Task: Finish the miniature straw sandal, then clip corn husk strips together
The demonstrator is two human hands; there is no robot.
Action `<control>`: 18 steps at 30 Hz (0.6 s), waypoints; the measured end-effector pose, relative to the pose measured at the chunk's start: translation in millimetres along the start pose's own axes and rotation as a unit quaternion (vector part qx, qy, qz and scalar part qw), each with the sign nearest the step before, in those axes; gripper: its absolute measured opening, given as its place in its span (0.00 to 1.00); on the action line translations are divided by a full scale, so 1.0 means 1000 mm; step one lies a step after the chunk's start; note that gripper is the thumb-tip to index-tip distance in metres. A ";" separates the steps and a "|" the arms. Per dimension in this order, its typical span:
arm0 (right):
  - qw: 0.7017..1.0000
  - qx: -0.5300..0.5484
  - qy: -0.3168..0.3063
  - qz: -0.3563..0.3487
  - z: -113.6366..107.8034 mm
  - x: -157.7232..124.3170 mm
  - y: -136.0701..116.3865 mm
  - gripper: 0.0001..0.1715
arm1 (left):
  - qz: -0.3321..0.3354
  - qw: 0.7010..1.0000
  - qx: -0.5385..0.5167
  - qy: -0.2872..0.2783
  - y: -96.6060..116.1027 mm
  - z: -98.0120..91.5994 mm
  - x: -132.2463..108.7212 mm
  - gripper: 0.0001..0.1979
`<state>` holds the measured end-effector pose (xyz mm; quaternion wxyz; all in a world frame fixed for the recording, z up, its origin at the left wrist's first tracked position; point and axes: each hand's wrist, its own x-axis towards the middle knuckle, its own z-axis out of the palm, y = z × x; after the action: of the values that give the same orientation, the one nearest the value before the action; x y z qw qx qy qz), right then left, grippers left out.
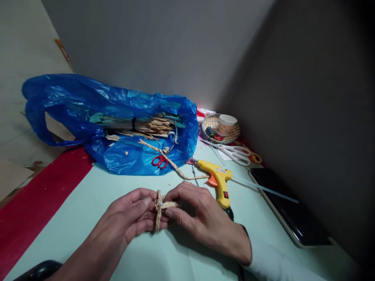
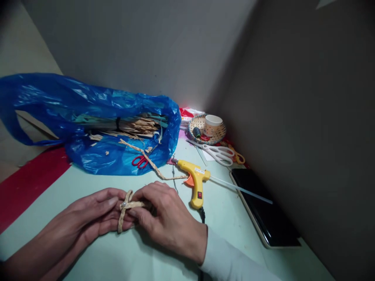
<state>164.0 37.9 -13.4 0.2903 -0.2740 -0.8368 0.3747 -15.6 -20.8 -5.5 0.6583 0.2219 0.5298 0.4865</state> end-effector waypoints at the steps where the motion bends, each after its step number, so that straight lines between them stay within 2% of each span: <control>1: 1.000 -0.004 0.006 0.001 0.000 0.000 0.001 0.05 | -0.011 1.000 -0.002 -0.003 -0.001 0.000 0.000 0.15; 4: 1.000 -0.008 0.019 0.007 -0.001 -0.001 0.001 0.05 | -0.021 1.000 0.000 -0.013 -0.002 0.001 -0.001 0.19; 7: 0.999 -0.003 0.023 0.028 -0.001 -0.002 0.001 0.05 | 0.003 1.000 0.020 -0.014 -0.004 0.002 -0.003 0.24; 10: 0.999 0.020 0.019 0.043 0.000 -0.003 0.001 0.14 | 0.016 0.999 0.042 -0.025 -0.008 0.002 -0.002 0.28; 12: 0.999 0.029 0.019 0.034 0.001 -0.003 0.001 0.17 | 0.024 0.998 0.047 -0.026 -0.011 0.002 0.000 0.32; 15: 0.999 0.031 0.022 0.018 0.003 -0.004 0.000 0.16 | 0.039 0.998 0.056 -0.009 -0.013 0.005 0.001 0.38; 18: 0.999 0.030 0.034 0.018 0.004 -0.004 -0.002 0.14 | 0.045 0.997 0.057 0.014 -0.012 0.011 -0.001 0.39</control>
<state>163.2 32.0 -15.4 0.3198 -0.2925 -0.8097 0.3956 -0.8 -24.2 -11.5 0.6145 0.2758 0.5556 0.4874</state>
